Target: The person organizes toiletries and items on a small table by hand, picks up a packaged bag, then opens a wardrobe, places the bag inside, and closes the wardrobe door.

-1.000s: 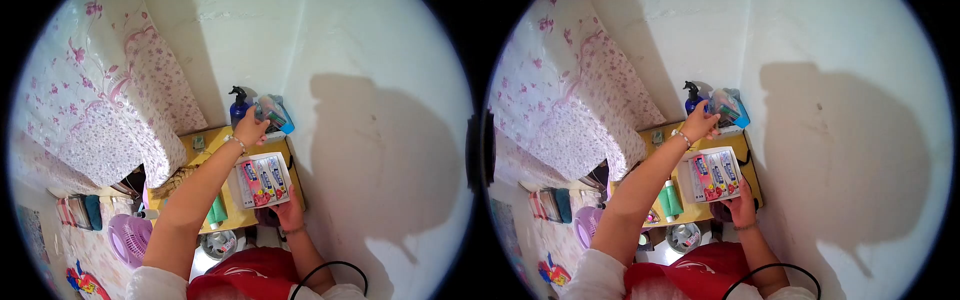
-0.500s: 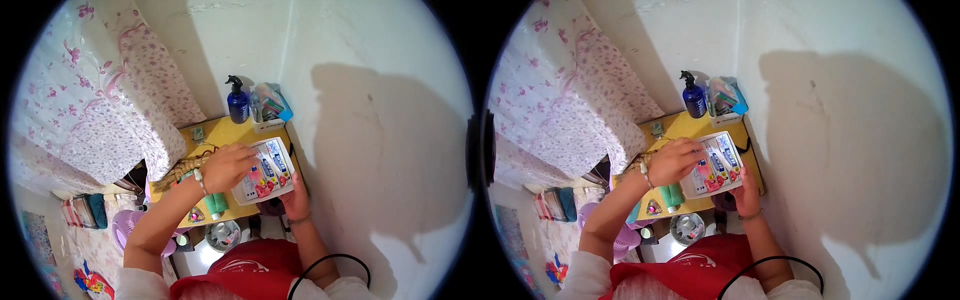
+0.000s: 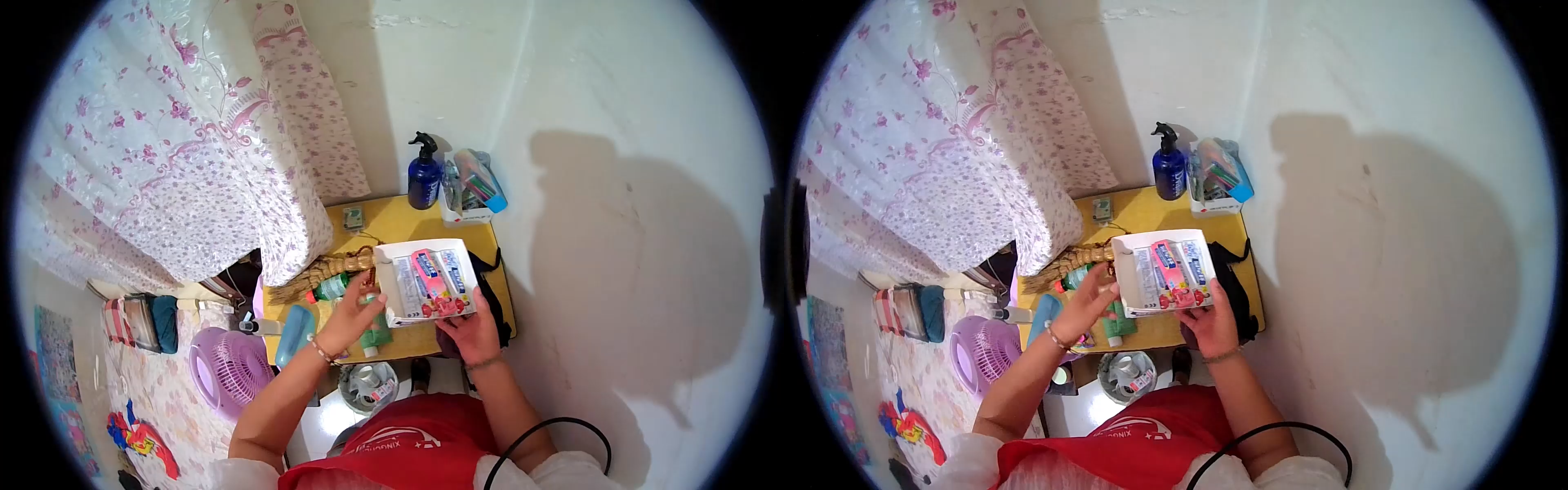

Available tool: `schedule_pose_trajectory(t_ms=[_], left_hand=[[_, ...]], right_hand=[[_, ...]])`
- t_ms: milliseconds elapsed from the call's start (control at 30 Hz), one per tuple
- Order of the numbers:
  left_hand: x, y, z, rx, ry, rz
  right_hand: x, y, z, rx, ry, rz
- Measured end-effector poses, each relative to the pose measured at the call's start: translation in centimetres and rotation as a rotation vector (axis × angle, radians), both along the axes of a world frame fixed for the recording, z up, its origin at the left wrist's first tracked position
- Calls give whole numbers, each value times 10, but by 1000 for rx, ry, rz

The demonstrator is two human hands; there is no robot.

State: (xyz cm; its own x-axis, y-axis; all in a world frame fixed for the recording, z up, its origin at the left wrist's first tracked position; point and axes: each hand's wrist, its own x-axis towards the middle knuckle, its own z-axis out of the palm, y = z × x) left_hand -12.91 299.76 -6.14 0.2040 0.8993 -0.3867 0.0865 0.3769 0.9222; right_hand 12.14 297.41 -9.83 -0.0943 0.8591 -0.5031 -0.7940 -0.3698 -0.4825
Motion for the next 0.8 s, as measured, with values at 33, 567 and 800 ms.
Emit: schedule_pose_trajectory(t_ms=[33, 567, 800], left_hand=[[1, -1, 1, 2, 0, 5], [18, 163, -1, 634, 610, 85], [84, 256, 5, 691, 778, 6]], right_hand=[[-4, 3, -3, 2, 0, 5], [4, 30, -3, 19, 149, 86], [4, 37, -10, 63, 121, 88]])
